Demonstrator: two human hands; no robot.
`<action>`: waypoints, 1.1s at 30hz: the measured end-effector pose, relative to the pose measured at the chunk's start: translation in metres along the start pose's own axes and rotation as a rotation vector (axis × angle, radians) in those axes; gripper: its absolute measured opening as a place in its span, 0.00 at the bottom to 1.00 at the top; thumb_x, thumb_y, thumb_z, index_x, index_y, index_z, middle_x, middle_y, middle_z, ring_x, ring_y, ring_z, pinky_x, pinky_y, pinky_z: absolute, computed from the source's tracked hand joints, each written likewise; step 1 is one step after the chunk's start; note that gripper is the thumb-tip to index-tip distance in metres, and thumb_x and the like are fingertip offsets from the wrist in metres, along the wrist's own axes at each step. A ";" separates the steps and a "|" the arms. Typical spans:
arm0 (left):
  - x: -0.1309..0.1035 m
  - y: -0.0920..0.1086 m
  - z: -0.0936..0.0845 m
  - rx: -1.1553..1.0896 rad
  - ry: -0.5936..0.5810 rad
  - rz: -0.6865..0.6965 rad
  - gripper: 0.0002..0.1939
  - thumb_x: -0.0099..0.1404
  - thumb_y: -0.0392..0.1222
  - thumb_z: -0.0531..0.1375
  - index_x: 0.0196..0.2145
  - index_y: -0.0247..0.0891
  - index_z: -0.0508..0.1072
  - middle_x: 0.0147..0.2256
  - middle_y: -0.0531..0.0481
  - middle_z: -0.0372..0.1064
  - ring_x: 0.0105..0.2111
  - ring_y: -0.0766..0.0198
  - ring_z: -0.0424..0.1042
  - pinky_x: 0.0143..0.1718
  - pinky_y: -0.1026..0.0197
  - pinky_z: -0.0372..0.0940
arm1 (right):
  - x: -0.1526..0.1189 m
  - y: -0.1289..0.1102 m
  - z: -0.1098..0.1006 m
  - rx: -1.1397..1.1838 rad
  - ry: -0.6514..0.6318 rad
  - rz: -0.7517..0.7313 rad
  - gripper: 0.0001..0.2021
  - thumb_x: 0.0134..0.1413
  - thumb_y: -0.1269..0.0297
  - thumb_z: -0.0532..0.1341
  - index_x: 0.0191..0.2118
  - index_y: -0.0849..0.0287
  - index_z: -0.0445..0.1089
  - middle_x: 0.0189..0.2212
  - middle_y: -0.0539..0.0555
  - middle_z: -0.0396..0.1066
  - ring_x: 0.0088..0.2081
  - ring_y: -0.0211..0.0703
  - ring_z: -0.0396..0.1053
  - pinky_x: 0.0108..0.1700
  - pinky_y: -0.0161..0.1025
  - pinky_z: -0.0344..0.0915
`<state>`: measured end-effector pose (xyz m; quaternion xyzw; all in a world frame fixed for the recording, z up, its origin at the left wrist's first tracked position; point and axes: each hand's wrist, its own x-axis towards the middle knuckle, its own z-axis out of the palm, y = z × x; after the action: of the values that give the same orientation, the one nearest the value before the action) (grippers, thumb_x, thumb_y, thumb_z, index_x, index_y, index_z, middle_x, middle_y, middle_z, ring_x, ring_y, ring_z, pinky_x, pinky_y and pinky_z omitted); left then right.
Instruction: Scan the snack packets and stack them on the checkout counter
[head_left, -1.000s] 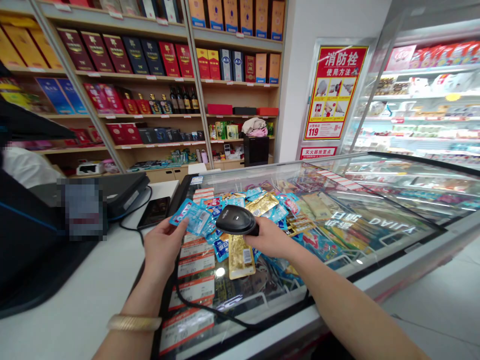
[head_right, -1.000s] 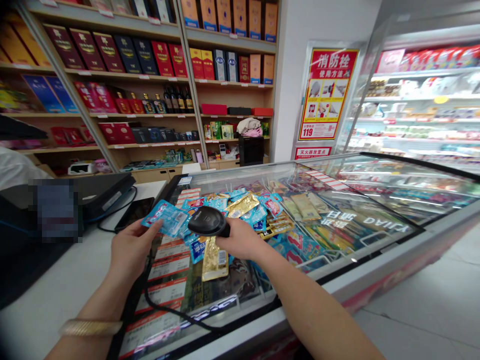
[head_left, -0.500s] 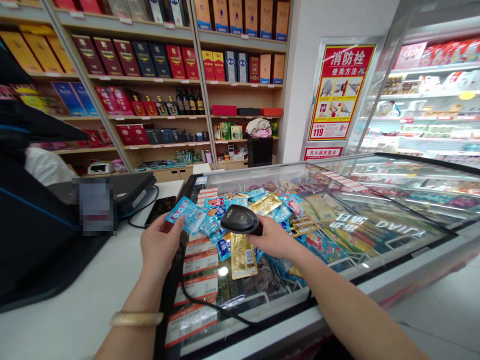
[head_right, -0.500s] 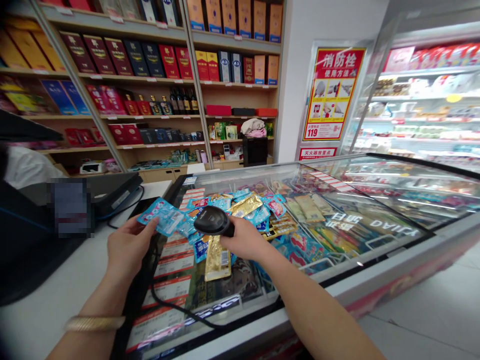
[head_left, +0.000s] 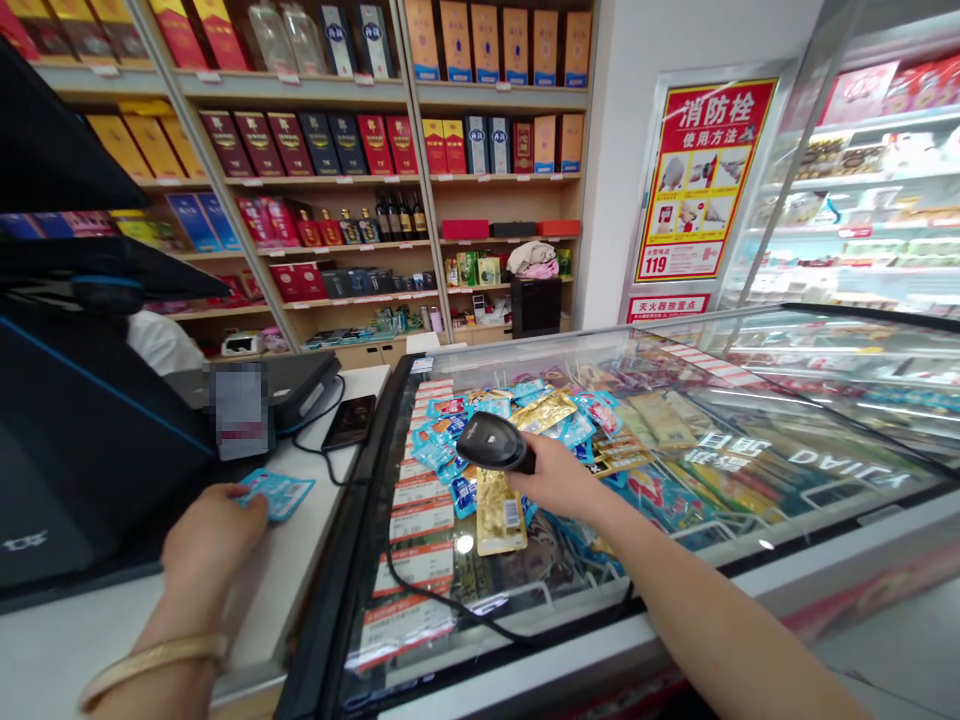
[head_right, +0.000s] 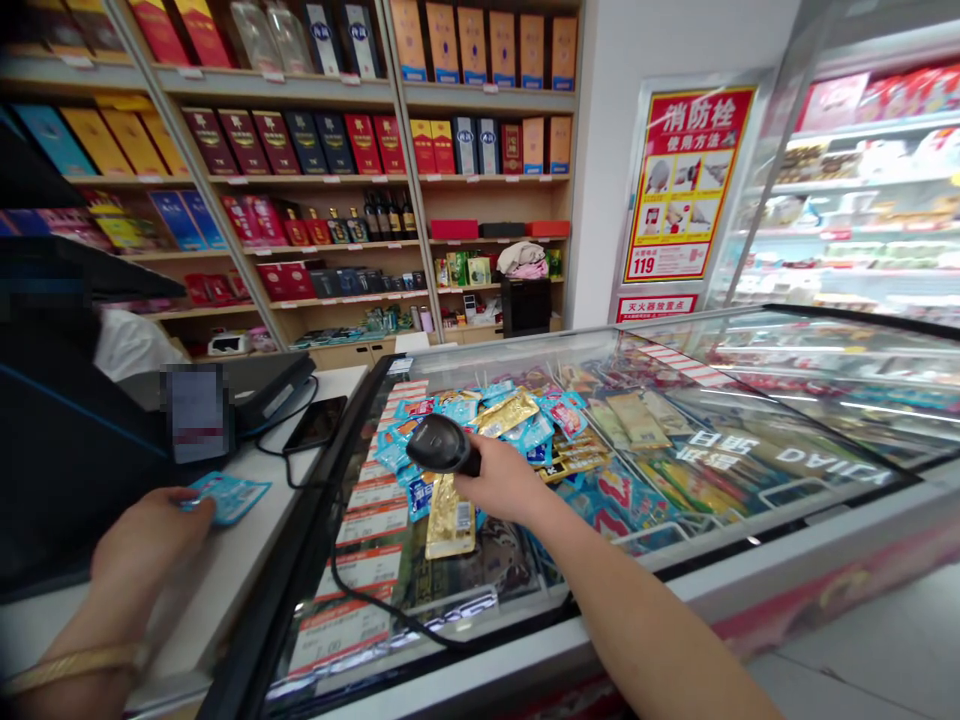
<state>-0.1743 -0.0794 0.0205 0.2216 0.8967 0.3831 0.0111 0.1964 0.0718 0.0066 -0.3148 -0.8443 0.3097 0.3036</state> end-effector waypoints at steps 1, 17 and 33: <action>-0.001 0.003 0.001 0.145 -0.018 -0.050 0.11 0.46 0.44 0.62 0.28 0.40 0.67 0.31 0.41 0.71 0.47 0.36 0.68 0.47 0.40 0.60 | 0.000 0.001 0.000 -0.001 0.006 -0.003 0.15 0.44 0.70 0.60 0.41 0.59 0.73 0.32 0.52 0.74 0.34 0.43 0.69 0.36 0.34 0.61; -0.084 0.100 0.024 0.199 -0.001 0.456 0.28 0.57 0.53 0.54 0.50 0.35 0.70 0.49 0.34 0.63 0.51 0.46 0.66 0.52 0.48 0.61 | 0.004 0.002 -0.005 0.074 0.121 0.006 0.12 0.43 0.71 0.60 0.38 0.59 0.73 0.34 0.53 0.75 0.37 0.46 0.71 0.41 0.37 0.65; -0.171 0.134 0.105 0.660 -0.521 0.750 0.36 0.47 0.62 0.63 0.44 0.30 0.71 0.47 0.28 0.68 0.51 0.41 0.67 0.50 0.50 0.61 | 0.008 0.004 -0.005 0.005 0.190 0.040 0.11 0.43 0.69 0.62 0.37 0.58 0.73 0.34 0.54 0.76 0.39 0.48 0.72 0.42 0.39 0.65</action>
<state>0.0522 0.0041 0.0136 0.6041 0.7965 -0.0073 0.0255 0.1964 0.0816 0.0096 -0.3587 -0.8044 0.2865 0.3770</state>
